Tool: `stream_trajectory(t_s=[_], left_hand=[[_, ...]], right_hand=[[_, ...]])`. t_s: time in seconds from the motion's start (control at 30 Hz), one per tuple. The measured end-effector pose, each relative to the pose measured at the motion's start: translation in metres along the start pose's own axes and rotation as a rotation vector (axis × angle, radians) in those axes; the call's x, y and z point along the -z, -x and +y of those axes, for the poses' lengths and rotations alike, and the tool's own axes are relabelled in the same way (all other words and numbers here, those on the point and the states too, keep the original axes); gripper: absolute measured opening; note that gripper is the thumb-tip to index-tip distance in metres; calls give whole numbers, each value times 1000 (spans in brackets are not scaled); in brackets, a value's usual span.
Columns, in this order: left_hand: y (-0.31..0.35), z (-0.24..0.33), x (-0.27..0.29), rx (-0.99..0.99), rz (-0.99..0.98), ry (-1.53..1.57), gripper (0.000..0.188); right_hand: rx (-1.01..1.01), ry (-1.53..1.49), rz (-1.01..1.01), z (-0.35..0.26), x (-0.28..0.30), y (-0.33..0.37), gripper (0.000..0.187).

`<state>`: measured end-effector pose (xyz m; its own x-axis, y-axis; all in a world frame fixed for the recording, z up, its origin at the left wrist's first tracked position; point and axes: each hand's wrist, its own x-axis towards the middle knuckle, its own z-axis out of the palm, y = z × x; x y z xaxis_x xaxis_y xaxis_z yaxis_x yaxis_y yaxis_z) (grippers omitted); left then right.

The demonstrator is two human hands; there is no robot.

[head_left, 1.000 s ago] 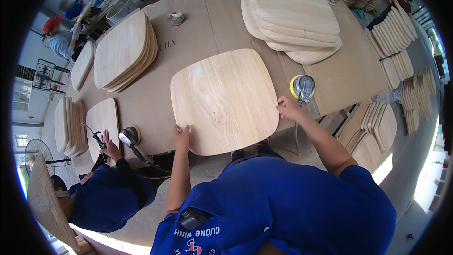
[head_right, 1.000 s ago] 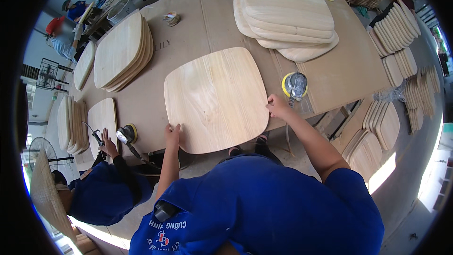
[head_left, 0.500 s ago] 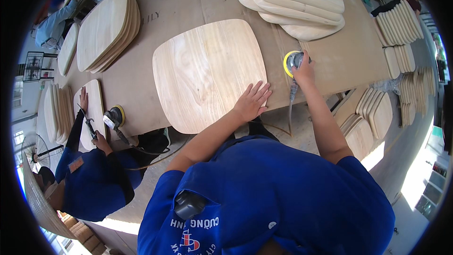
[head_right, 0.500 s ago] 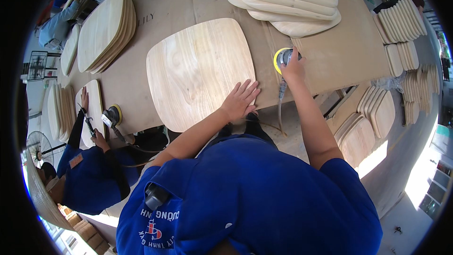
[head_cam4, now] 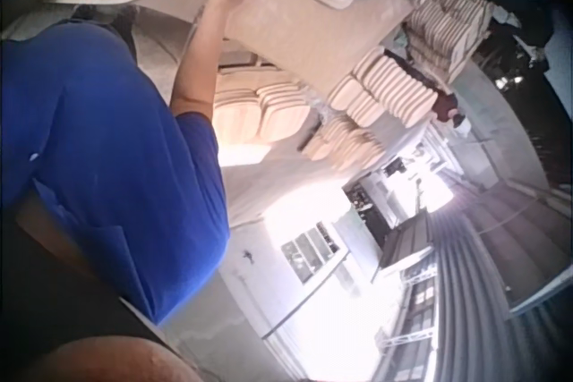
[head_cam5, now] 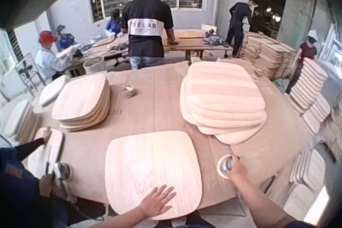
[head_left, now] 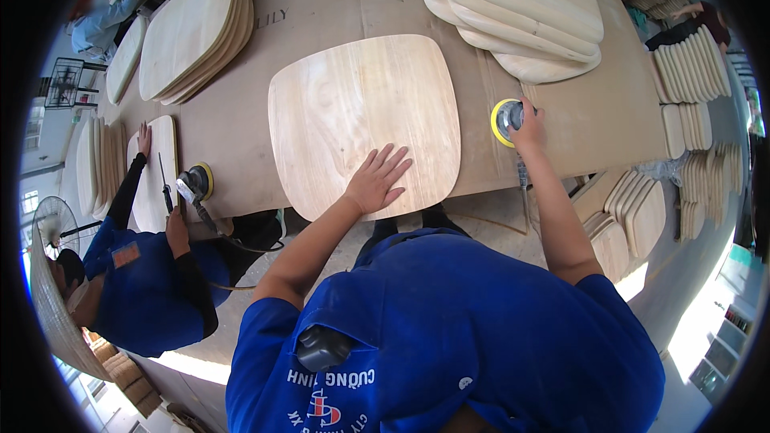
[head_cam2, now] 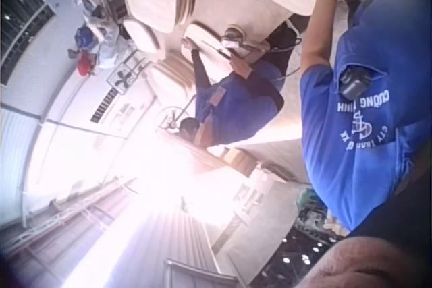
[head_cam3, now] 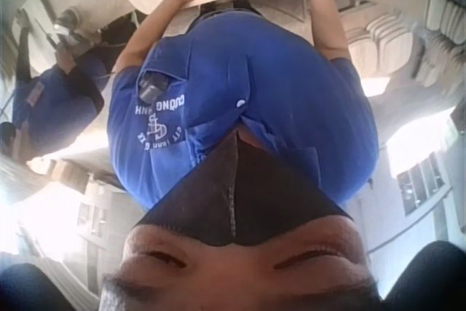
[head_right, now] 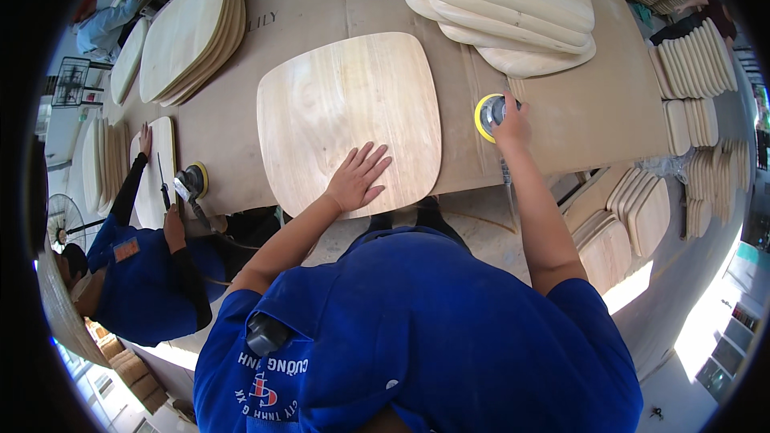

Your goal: The person uses a handheld orbital sander to smooth the surface of light-colored wooden plates. They move the sander across each plate, flip it over, and stack finished pieces on a pile. The person also wipes the surface with a cloth between sanding passes.

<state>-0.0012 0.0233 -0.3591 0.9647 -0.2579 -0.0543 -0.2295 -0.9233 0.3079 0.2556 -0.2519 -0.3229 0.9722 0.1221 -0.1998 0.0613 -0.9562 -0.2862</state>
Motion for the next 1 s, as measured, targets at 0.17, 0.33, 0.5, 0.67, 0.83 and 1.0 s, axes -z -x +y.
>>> stream_trajectory(t_s=[0.17, 0.33, 0.5, 0.67, 0.83, 1.0], left_hand=[[38, -7, 1, 78, -16, -36, 68], [80, -31, -1, 308, 97, -14, 64], [95, -78, -9, 727, 288, -78, 58], [89, -90, -17, 894, 376, -81, 55], [91, -89, -16, 916, 369, -61, 56], [90, -90, -15, 926, 358, -65, 57]], right_hand=[[152, -58, 23, 14, -1, -8, 78], [377, -273, 49, 15, 22, 16, 77], [710, -99, -337, -13, 32, 101, 75], [968, 229, -541, -67, 5, 140, 62], [1117, 206, -608, -129, -25, 169, 58], [1200, 290, -675, -178, -36, 186, 57]])
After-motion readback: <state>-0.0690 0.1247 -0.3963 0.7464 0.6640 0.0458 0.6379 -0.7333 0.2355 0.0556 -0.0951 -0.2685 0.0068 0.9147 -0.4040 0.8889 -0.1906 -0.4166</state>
